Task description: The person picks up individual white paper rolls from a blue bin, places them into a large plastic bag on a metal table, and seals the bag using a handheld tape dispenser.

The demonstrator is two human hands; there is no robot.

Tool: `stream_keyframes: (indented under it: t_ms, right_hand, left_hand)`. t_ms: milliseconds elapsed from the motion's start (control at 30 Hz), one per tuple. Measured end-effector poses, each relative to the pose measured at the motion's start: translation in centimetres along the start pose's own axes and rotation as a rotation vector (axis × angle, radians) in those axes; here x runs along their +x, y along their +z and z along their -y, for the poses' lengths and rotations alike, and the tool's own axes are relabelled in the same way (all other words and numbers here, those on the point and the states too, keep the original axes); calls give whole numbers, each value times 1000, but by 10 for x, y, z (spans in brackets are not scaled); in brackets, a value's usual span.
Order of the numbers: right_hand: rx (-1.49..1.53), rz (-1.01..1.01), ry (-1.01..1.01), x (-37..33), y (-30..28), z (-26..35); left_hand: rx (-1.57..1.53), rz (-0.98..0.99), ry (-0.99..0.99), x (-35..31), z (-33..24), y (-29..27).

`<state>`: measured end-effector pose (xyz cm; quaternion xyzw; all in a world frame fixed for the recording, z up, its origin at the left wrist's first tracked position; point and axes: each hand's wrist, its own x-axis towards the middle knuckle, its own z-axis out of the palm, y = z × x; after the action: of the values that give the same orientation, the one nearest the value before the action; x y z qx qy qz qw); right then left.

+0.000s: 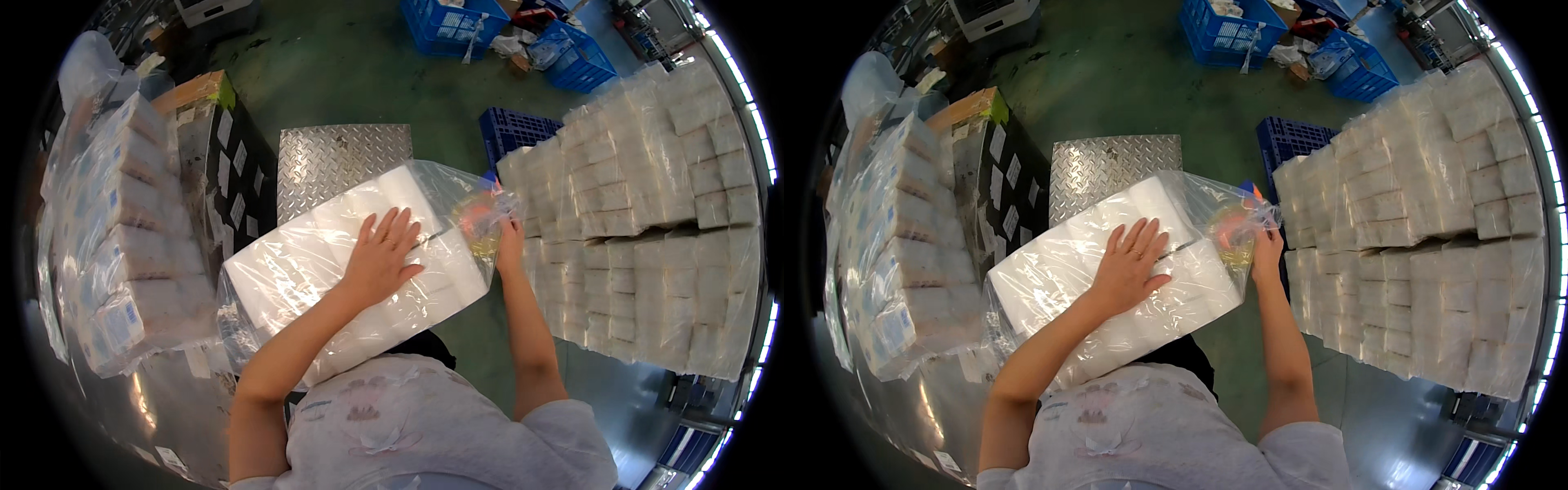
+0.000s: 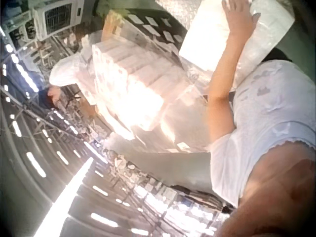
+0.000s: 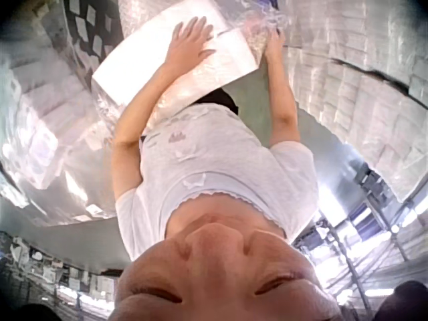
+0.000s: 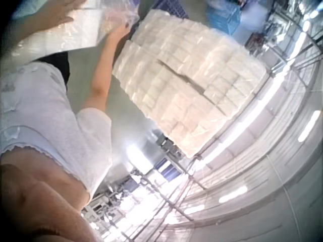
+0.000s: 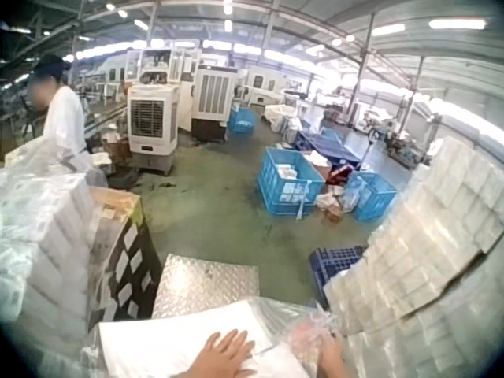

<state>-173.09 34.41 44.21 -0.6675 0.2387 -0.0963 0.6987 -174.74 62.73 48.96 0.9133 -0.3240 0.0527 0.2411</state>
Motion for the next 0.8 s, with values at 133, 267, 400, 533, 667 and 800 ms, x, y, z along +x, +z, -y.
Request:
stream_keyframes:
  t_ms: [133, 267, 400, 533, 667, 800]
  right_hand:
    - [523, 123, 205, 15, 7, 27]
    - [710, 333, 380, 14, 21, 51]
    - [751, 520, 488, -2, 59, 51]
    - [459, 593, 202, -20, 89, 62]
    - [394, 699, 138, -24, 93, 62]
    - [322, 696, 190, -25, 98, 66]
  left_hand:
    - [-31, -32, -57, 26, -28, 19]
    - [-9, -13, -106, 29, -33, 24]
    - [-1, 116, -275, 15, -42, -3]
    - [46, -371, -700, -75, -37, -48]
    - [58, -1023, -1391, -217, -9, -55]
    - [-1120, -1445, -1425, -285, 2, -36]
